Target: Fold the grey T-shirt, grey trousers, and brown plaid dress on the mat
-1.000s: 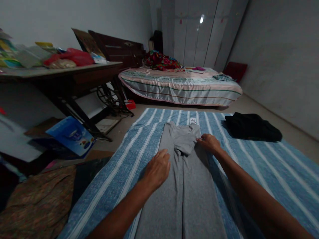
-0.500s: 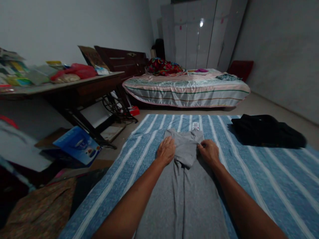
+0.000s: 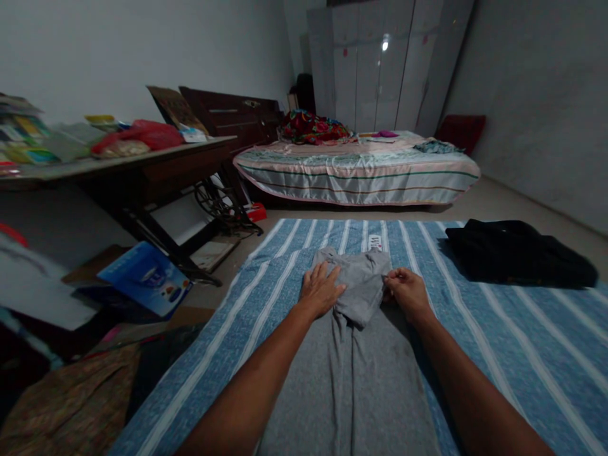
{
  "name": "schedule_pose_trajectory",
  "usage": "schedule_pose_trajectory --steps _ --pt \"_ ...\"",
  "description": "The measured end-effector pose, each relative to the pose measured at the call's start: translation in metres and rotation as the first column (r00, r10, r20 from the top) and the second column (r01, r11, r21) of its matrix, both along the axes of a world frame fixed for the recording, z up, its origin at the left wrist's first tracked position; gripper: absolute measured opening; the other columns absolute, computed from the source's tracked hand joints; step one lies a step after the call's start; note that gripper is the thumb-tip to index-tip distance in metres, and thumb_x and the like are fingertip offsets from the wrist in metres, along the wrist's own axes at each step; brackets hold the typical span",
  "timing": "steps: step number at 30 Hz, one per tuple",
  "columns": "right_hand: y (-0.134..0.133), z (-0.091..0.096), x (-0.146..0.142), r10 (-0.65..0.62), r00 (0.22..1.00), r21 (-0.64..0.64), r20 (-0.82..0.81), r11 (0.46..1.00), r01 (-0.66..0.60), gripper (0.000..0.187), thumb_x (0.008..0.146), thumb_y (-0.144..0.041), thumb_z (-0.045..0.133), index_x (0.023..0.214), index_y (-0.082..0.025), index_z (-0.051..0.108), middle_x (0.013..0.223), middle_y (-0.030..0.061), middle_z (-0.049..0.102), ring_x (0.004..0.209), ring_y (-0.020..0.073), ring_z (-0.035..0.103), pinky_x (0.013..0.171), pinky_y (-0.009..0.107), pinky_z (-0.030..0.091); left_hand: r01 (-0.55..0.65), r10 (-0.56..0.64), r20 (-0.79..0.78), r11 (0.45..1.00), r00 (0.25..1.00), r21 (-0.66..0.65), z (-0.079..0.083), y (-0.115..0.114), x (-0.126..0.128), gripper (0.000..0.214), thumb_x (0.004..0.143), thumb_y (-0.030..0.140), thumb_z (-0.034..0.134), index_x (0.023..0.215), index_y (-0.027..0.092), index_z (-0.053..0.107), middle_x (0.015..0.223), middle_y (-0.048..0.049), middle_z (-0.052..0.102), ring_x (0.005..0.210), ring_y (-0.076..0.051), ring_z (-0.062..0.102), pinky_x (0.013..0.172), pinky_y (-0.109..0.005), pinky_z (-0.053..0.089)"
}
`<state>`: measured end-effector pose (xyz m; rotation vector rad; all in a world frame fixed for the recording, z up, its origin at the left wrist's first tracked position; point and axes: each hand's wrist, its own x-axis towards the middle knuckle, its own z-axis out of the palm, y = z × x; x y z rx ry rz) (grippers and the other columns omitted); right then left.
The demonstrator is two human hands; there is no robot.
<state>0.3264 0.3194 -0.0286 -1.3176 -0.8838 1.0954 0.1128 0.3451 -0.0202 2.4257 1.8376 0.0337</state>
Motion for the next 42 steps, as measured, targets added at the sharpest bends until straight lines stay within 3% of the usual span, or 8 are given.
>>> schedule_pose_trajectory --steps 7,12,17,22,26,32,37,42 --pt "-0.002 0.003 0.003 0.017 0.998 -0.018 -0.061 1.000 -0.018 0.034 0.057 -0.035 0.069 0.084 -0.020 0.053 0.043 -0.0067 0.054 0.034 0.0156 0.054 0.031 0.020 0.037 0.047 -0.047 0.008 0.999 0.999 0.009 0.009 0.015 0.013 0.059 0.096 0.051 0.029 0.146 0.019 0.035 0.158 -0.0119 0.023 0.146 -0.025 0.019 0.118 -0.045 0.015" --pt "0.003 -0.013 0.008 0.026 0.974 -0.034 0.226 0.999 -0.019 0.023 0.064 -0.030 0.057 0.085 -0.020 0.056 0.046 -0.0072 0.053 0.034 0.0149 0.052 0.035 0.021 0.034 -0.004 0.002 -0.014 0.997 1.000 -0.081 0.001 0.018 0.017 0.069 0.094 0.060 0.025 0.149 0.017 0.029 0.159 -0.0119 0.018 0.147 -0.027 0.011 0.117 -0.050 0.013" --pt "0.003 -0.016 0.014 0.011 0.670 -0.025 0.742 1.000 0.011 0.013 0.074 -0.022 0.054 0.083 -0.021 0.063 0.060 -0.0011 0.061 0.058 0.0166 0.060 0.053 0.024 0.036 -0.016 0.014 -0.017 0.992 1.000 -0.123 0.005 0.016 0.019 0.077 0.090 0.067 0.026 0.150 0.018 0.026 0.160 -0.0115 0.014 0.148 -0.027 0.007 0.117 -0.051 0.011" --pt "-0.003 -0.003 0.009 -0.095 0.434 0.064 0.896 0.994 0.084 0.021 0.084 -0.024 0.050 0.099 -0.020 0.066 0.078 0.0055 0.068 0.071 0.0202 0.061 0.059 0.027 0.034 0.031 -0.027 0.041 0.996 0.999 -0.087 0.016 -0.004 0.023 0.072 0.091 0.063 0.029 0.149 0.020 0.028 0.160 -0.0119 0.013 0.148 -0.026 0.008 0.117 -0.048 0.012" --pt "-0.007 -0.002 -0.005 -0.147 0.395 0.233 0.907 0.956 -0.180 0.022 0.087 -0.027 0.049 0.100 -0.018 0.065 0.096 0.0089 0.068 0.084 0.0214 0.062 0.072 0.029 0.040 0.076 -0.061 0.087 0.981 0.994 -0.179 0.019 -0.022 0.023 0.082 0.086 0.072 0.031 0.149 0.020 0.028 0.160 -0.0134 0.013 0.147 -0.029 0.006 0.117 -0.050 0.013" --pt "-0.014 -0.015 -0.022 0.002 0.186 0.066 0.983 0.931 -0.360 0.018 0.089 -0.032 0.052 0.096 -0.019 0.063 0.098 0.0109 0.064 0.094 0.0248 0.058 0.082 0.035 0.040 0.081 -0.067 0.070 0.969 0.995 -0.232 0.014 -0.032 0.017 0.091 0.082 0.075 0.038 0.151 0.017 0.024 0.160 -0.0150 0.006 0.147 -0.031 0.000 0.117 -0.052 0.009" --pt "-0.017 -0.015 -0.024 -0.098 0.158 0.145 0.983 0.937 -0.317 0.019 0.091 -0.029 0.048 0.091 -0.018 0.063 0.095 0.0114 0.064 0.094 0.0257 0.056 0.088 0.038 0.037 0.084 -0.067 0.076 0.964 0.995 -0.253 0.016 -0.032 0.017 0.097 0.077 0.076 0.044 0.151 0.017 0.023 0.160 -0.0149 0.005 0.147 -0.030 -0.001 0.117 -0.053 0.008" --pt "-0.016 -0.016 -0.029 -0.164 0.248 0.259 0.955 0.870 -0.420 0.020 0.090 -0.027 0.049 0.102 -0.018 0.063 0.117 0.0125 0.061 0.110 0.0256 0.052 0.096 0.037 0.036 0.088 -0.071 0.076 0.963 0.995 -0.255 0.018 -0.031 0.018 0.095 0.076 0.066 0.052 0.151 0.016 0.024 0.160 -0.0161 0.004 0.147 -0.030 -0.002 0.117 -0.053 0.006"
